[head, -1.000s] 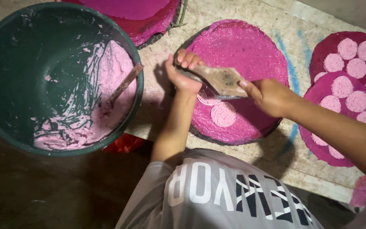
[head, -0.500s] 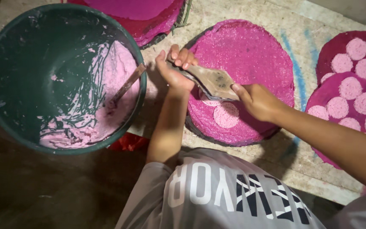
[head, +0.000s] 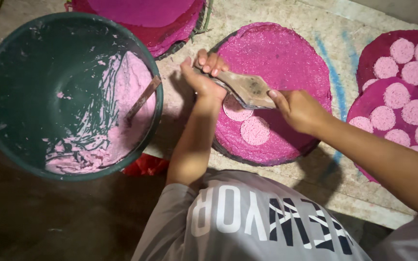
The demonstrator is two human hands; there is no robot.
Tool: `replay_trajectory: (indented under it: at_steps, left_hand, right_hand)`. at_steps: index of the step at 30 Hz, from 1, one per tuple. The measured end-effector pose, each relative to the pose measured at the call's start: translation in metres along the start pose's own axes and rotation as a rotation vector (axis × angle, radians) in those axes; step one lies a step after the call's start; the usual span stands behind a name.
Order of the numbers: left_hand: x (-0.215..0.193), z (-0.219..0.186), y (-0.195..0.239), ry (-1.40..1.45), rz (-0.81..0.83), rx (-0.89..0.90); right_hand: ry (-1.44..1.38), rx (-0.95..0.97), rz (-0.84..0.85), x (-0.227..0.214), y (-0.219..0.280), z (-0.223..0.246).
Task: The person scoops pink dough from a green bowl and uses a metal ring and wooden tool to press and shape circular portions onto a pink glittery mat. The person repeatedly fills the ring, presses the dough, and removes the ring to form uniform circles.
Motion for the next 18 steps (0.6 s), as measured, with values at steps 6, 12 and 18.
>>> replay_trajectory:
  at_steps: [6, 12, 18]
  left_hand:
    - [0.021, 0.001, -0.010, -0.013, 0.020, 0.044]
    - [-0.005, -0.009, 0.002, -0.477, 0.047, -0.284]
    - [-0.069, 0.018, 0.036, -0.969, 0.092, -0.611]
  right_hand:
    - [0.071, -0.120, -0.134, -0.010, -0.011, -0.004]
    - [-0.106, -0.159, -0.120, -0.005, -0.014, -0.024]
    - [-0.228, -0.240, -0.185, 0.008, -0.015, -0.052]
Point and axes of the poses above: each hand's wrist, its own y-axis away from the middle knuckle, its own x-axis out of the palm, z = x × y, the point moved 4 cm from there along -y, towards the middle knuckle, and after that the axes turned 12 degrees about -y, right-handed, at the moved point
